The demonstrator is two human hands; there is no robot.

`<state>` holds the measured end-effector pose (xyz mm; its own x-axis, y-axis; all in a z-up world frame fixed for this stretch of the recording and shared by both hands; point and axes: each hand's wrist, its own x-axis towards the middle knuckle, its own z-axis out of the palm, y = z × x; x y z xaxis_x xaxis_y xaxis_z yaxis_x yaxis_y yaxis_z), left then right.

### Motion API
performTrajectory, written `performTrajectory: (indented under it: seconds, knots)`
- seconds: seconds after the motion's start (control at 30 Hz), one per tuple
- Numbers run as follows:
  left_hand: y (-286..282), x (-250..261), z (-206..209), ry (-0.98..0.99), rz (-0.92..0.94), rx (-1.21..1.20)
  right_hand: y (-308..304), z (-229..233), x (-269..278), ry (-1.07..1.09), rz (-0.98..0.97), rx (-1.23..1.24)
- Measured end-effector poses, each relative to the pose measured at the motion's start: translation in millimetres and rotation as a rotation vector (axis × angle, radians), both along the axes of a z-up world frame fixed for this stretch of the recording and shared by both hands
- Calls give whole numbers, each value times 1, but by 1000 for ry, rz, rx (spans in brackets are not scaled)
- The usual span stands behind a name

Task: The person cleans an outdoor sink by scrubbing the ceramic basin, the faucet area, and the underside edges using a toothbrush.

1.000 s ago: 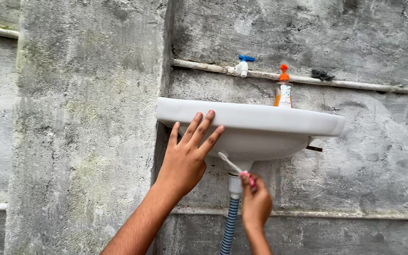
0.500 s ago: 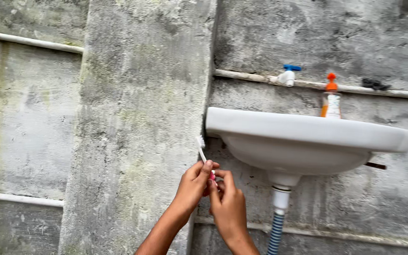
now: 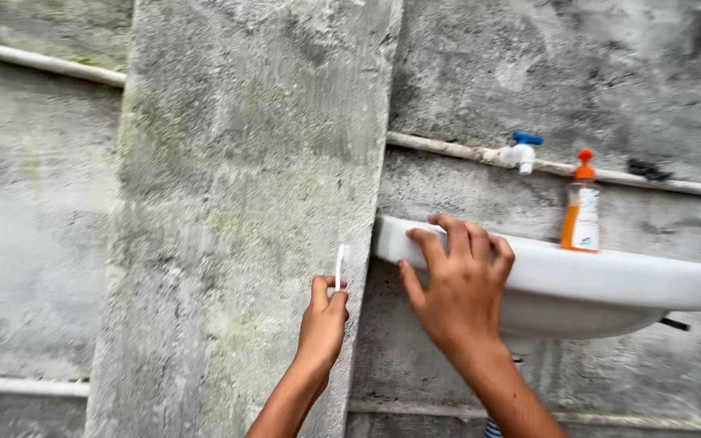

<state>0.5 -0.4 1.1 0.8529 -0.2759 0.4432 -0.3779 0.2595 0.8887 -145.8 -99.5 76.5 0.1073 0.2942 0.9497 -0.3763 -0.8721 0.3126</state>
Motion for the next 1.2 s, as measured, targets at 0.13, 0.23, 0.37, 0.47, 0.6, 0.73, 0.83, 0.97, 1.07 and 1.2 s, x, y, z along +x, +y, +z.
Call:
performTrajectory:
  seconds: [0.13, 0.23, 0.37, 0.47, 0.6, 0.73, 0.83, 0.97, 1.07, 1.2]
  knots:
    - [-7, 5, 5, 58, -87, 35, -2, 26, -6, 61, -167, 41]
    - [-15, 5, 3, 4, -98, 28, -1, 27, -14, 338, -174, 175]
    - [-29, 11, -4, 24, -151, -25, 3, 26, -14, 262, -91, 82]
    - [-40, 15, -14, 28, -154, -64, 0, 23, -14, 264, -72, 74]
    - [-42, 14, -18, 105, -131, -54, -3, 23, -13, 316, -77, 81]
    - [-43, 13, -22, 1, -72, -126, -8, 19, -11, 282, -2, 16]
    - [-44, 9, -13, 8, -28, -134, -9, 23, -7, 269, 10, 16]
    - [-36, 3, -12, 66, -68, -144, -8, 21, -3, 235, 3, 31]
    - [-38, 1, -14, 57, -76, -152, -7, 18, -6, 227, 22, 43]
    - [-36, -7, -11, 50, -114, -140, -1, 18, -8, 254, 3, 120]
